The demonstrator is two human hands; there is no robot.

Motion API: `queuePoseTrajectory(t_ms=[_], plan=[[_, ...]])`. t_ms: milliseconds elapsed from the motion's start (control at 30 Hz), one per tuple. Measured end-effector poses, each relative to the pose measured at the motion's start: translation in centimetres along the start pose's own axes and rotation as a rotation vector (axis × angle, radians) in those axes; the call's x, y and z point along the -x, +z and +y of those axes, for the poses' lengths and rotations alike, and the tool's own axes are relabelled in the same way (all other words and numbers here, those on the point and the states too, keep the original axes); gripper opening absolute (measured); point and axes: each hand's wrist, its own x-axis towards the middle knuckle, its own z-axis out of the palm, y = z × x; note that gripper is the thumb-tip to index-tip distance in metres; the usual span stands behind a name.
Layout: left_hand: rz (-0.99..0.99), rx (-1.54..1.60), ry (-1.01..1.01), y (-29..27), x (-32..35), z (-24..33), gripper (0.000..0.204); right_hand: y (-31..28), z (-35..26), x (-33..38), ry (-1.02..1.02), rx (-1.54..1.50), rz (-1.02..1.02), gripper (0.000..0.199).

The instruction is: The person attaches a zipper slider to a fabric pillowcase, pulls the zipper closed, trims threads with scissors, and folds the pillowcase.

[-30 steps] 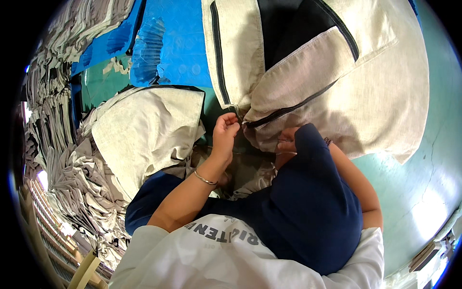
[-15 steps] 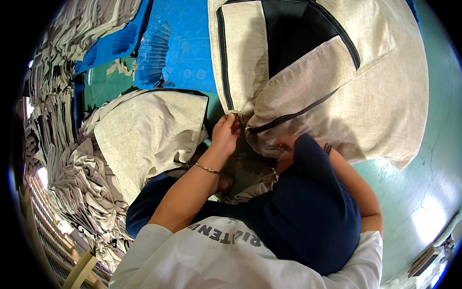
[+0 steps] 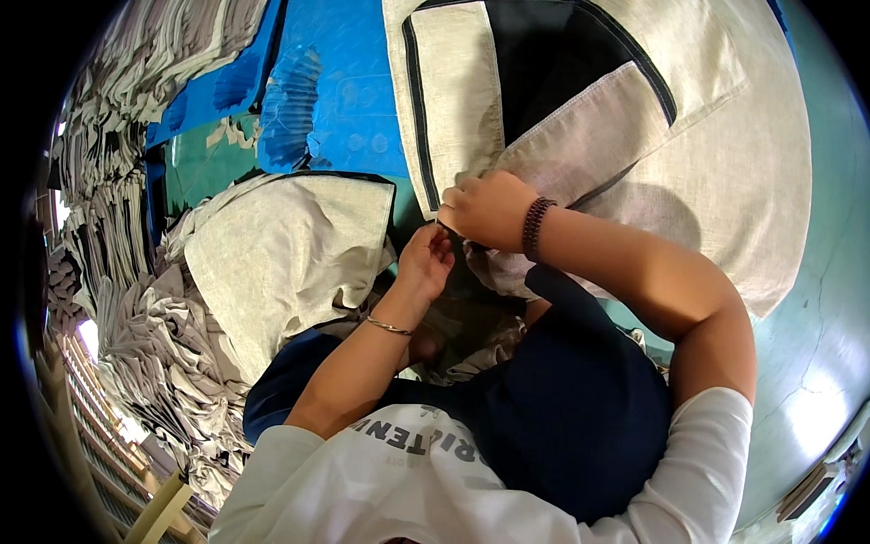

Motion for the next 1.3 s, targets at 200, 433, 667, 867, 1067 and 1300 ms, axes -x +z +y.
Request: queuePoseTrajectory(t_ms=[200,433,667,867,1067,1300], plan=[[-0.018,0.097,-0.042,-0.3,0.1,-0.6,0.008,1.6,-0.2,-0.6,-0.06,-0.009,0.054,0.013],[-0.02,0.133,-0.076,-0.3,0.3,-0.8,0.01,2.8,-0.2,-1.0,-0.098,-0.008,0.117,0.011],[-0.028,0.076,-0.073,-0.9,0.1,-1.1,0.01,2.3,-0.1,-0.3,0.031,-0.119,0.092,0.014],[0.242,-0.093,0.029,-4.6,-1.9,-2.0,0.008,1.7,0.9,0.9,0.251,-0.338,0.335,0.029],[0.177,-0.053,-0.05,-4.0,-2.4,0.5,0.017,1.1,1.6,1.5,0.237,-0.486,0.314,0.032],[-0.131,-0.099,0.412,1.7,-1.1,3.9,0.026,0.8,1.8,1.3,0.313,-0.666,0.339,0.03]])
